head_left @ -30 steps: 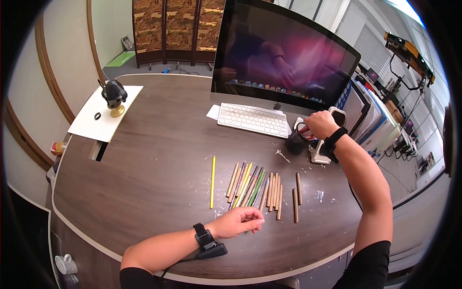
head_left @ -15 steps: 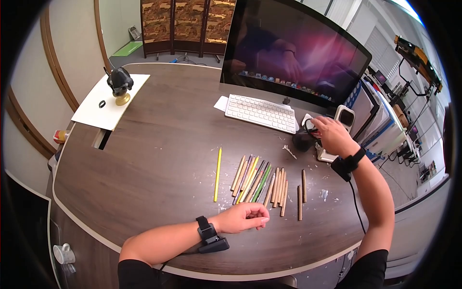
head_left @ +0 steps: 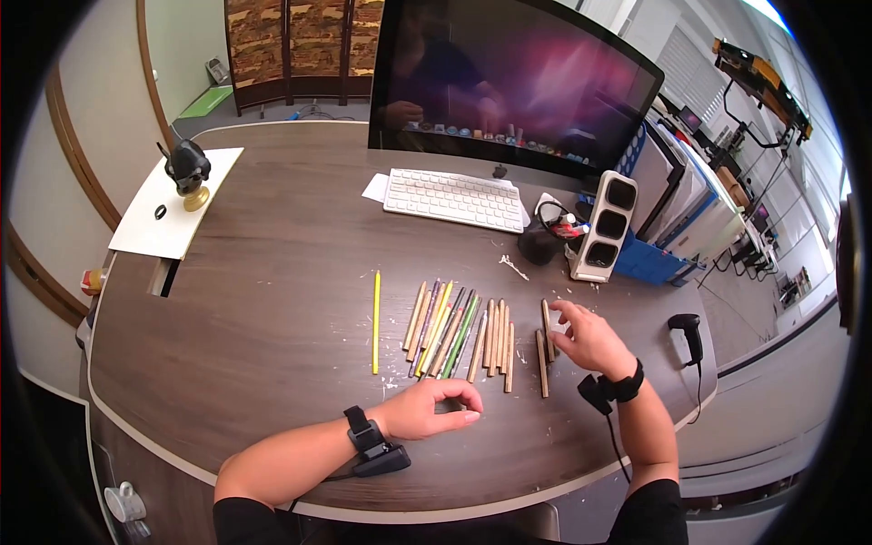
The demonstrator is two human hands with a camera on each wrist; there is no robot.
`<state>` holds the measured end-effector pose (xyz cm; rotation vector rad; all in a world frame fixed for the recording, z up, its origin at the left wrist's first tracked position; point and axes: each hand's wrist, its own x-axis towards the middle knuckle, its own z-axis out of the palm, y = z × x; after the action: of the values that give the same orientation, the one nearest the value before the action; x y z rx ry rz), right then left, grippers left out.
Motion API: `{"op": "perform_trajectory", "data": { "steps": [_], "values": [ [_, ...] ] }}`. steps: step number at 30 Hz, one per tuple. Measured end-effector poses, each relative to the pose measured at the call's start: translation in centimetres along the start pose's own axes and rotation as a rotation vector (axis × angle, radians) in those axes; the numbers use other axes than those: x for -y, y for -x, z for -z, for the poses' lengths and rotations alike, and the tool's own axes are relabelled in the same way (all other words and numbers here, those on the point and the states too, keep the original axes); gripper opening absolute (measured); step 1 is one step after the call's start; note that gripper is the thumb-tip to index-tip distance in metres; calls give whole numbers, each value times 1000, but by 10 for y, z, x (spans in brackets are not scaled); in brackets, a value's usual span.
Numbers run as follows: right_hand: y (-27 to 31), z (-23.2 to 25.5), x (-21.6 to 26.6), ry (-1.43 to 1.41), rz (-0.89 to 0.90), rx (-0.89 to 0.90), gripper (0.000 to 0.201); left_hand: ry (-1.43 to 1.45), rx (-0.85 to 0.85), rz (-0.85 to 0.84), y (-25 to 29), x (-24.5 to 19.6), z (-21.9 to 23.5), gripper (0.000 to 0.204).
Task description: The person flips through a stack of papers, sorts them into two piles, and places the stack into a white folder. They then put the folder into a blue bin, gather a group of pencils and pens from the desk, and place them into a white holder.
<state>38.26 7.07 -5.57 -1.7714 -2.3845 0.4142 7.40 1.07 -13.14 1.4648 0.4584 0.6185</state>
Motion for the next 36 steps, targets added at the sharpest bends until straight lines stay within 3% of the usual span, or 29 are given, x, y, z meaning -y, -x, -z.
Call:
{"op": "perform_trajectory", "data": {
  "steps": [5, 12, 15, 19, 22, 24, 25, 29, 36],
  "values": [
    [11, -22, 5, -68, -143, 16, 52, -1, 2, 9, 0, 0, 1, 17],
    [6, -40, 8, -162, -188, -11, 52, 1, 7, 24, -1, -1, 1, 15],
    [-1, -46, 14, -103, -190, -61, 33, -1, 10, 19, -1, -2, 1, 15],
    [-12, -48, 21, -106, -198, -49, 32, 3, 16, 3, -1, -2, 1, 15],
    [-16, -47, 35, -138, -253, -28, 39, -34, 16, -4, -1, -3, 1, 15],
    [-16, -53, 43, 13, -219, -87, 49, -44, 15, -5, -1, -3, 1, 15],
    [-18, -56, 49, 77, -197, -61, 66, -57, 16, -4, -1, -3, 1, 15],
    [-16, -57, 83, 156, -124, -81, 82, -56, -5, -47, -1, -2, -1, 15],
    [-18, -60, 79, 114, -127, -10, 77, -75, -8, -52, 0, -1, 0, 15]
  ]
}}
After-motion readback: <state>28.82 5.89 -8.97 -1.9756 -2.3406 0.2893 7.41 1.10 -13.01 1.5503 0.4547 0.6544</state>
